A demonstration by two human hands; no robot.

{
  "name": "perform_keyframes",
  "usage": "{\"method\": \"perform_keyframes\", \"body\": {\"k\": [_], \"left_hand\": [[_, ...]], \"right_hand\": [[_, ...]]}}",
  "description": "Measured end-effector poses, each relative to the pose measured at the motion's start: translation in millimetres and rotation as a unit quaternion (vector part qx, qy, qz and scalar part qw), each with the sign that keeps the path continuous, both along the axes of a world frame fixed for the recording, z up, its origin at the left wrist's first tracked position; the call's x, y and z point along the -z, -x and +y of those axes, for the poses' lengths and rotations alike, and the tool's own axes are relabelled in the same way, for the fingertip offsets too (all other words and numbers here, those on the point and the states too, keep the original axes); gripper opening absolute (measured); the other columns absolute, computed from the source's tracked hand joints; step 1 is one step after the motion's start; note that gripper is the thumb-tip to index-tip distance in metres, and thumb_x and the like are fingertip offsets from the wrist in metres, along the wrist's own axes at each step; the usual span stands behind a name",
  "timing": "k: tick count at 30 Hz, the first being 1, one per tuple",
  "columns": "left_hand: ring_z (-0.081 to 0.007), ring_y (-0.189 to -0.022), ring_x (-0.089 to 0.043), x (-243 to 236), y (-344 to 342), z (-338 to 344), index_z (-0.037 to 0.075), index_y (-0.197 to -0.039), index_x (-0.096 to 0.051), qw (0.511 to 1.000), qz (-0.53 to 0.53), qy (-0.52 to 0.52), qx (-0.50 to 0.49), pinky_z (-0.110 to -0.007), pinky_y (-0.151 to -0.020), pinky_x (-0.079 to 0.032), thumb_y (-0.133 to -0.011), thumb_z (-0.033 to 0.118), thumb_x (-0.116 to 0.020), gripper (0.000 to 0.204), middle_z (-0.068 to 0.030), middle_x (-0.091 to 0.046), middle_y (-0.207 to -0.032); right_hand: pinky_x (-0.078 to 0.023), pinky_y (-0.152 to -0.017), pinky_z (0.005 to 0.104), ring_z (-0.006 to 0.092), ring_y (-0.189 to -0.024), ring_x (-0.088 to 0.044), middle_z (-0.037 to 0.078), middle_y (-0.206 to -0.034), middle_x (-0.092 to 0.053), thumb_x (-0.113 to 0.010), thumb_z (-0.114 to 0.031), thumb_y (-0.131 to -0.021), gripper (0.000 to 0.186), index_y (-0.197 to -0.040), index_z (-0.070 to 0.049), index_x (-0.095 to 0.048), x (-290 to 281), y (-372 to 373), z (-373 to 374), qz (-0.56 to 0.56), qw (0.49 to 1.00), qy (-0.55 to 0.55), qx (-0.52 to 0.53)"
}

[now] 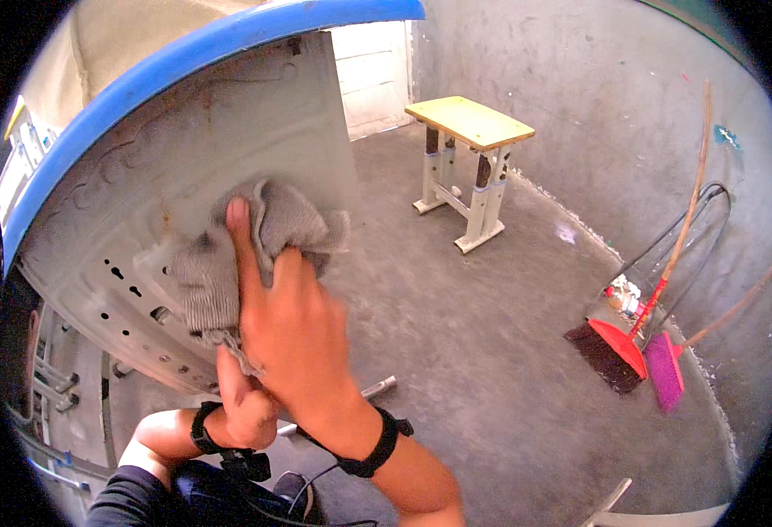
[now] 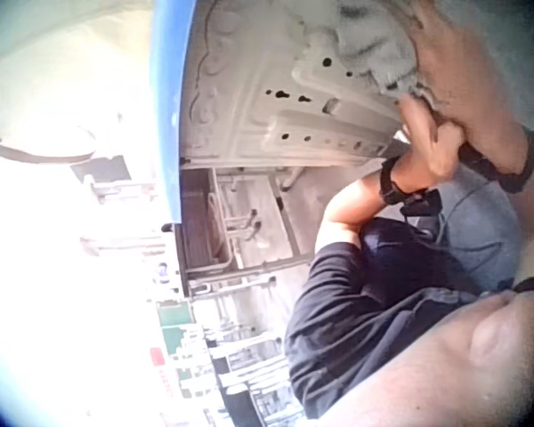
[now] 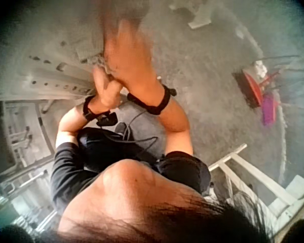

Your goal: The person wipes the legs and frame of a desk and chairs using a cloth by hand.

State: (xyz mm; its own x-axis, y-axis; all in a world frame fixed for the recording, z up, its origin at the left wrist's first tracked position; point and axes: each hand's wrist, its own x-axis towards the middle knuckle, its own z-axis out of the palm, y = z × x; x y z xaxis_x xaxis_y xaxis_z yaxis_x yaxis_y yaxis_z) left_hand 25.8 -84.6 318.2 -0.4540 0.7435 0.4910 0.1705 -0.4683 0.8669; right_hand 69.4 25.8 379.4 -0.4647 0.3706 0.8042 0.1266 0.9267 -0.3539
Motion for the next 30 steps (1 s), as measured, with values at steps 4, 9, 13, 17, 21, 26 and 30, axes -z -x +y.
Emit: {"method": "perform_keyframes", "body": {"k": [4, 9, 13, 17, 21, 26, 30], "left_hand": [[-0.0175, -0.1, -0.042, -10.0, -10.7, 0.9, -0.006, -0.116, -0.03, 0.999, -0.011, 0.05, 0.001, -0.031, -0.09, -0.039, -0.067, -0.005, -0.036, 0.049, -0.0122, -0.041, -0.114], [-0.0171, -0.102, -0.043, -26.2, 7.6, -16.4, -0.006, -0.118, -0.03, 0.999, 0.0, 0.023, -0.027, -0.031, -0.089, -0.04, -0.066, -0.005, -0.037, 0.052, -0.0133, -0.042, -0.116], [-0.0175, -0.102, -0.046, -43.1, 1.1, -17.1, -0.006, -0.122, -0.029, 0.999, -0.025, -0.003, -0.027, -0.03, -0.087, -0.041, -0.066, -0.002, -0.04, 0.058, -0.0134, -0.045, -0.117], [-0.0223, -0.114, -0.051, -7.2, -2.5, -26.2, 0.009, -0.139, -0.024, 0.994, -0.105, 0.018, -0.015, -0.036, -0.091, -0.046, -0.066, 0.008, -0.056, 0.079, -0.009, -0.047, -0.127], [-0.0232, -0.116, -0.053, 21.1, -7.3, -12.3, 0.012, -0.141, -0.021, 0.995, -0.087, -0.031, 0.02, -0.036, -0.092, -0.047, -0.067, 0.009, -0.059, 0.083, -0.0086, -0.047, -0.129], [-0.0243, -0.116, -0.052, 36.0, -12.1, -7.6, 0.012, -0.144, -0.017, 0.994, -0.101, -0.04, 0.02, -0.037, -0.092, -0.047, -0.063, 0.009, -0.058, 0.091, -0.0087, -0.046, -0.131], [-0.0259, -0.119, -0.051, -4.4, -11.2, -8.7, 0.012, -0.148, -0.014, 0.991, -0.112, 0.002, -0.073, -0.038, -0.095, -0.046, -0.06, 0.009, -0.057, 0.098, -0.0092, -0.044, -0.135]], "right_hand": [[-0.052, -0.052, 0.0346, 0.0266, -0.063, -0.056, 0.012, -0.083, -0.045, -0.055, -0.009, -0.079, 0.079, -0.153, -0.011, -0.029, 15.5, 3.0, 4.4, 0.024, 0.999, -0.025, -0.019], [-0.049, -0.052, 0.0407, 0.0346, -0.065, -0.057, 0.016, -0.081, -0.045, -0.054, 0.002, -0.072, 0.083, -0.151, -0.011, -0.033, -15.4, 14.8, -16.1, 0.07, 0.997, 0.026, -0.019], [-0.05, -0.051, 0.0397, 0.033, -0.063, -0.056, 0.015, -0.08, -0.045, -0.055, 0.002, -0.072, 0.083, -0.151, -0.011, -0.034, -19.9, 19.8, -22.7, 0.082, 0.996, 0.032, 0.004], [-0.049, -0.05, 0.0378, 0.0298, -0.06, -0.054, 0.012, -0.078, -0.043, -0.056, 0.001, -0.073, 0.082, -0.151, -0.016, -0.036, -13.0, 11.9, -22.9, 0.061, 0.998, 0.02, -0.017], [-0.048, -0.048, 0.0375, 0.0276, -0.059, -0.052, 0.01, -0.076, -0.04, -0.056, 0.0, -0.074, 0.082, -0.15, -0.025, -0.038, 2.4, -0.3, -11.5, 0.017, 0.999, 0.001, -0.044], [-0.047, -0.046, 0.0382, 0.0274, -0.058, -0.051, 0.01, -0.075, -0.039, -0.056, -0.001, -0.075, 0.08, -0.148, -0.029, -0.041, 7.7, -1.0, -2.7, 0.021, 0.997, -0.004, -0.076], [-0.047, -0.045, 0.0389, 0.0283, -0.057, -0.051, 0.01, -0.075, -0.04, -0.056, -0.003, -0.077, 0.077, -0.148, -0.028, -0.041, -4.2, 9.6, -10.5, 0.038, 0.997, -0.003, -0.063]]}}
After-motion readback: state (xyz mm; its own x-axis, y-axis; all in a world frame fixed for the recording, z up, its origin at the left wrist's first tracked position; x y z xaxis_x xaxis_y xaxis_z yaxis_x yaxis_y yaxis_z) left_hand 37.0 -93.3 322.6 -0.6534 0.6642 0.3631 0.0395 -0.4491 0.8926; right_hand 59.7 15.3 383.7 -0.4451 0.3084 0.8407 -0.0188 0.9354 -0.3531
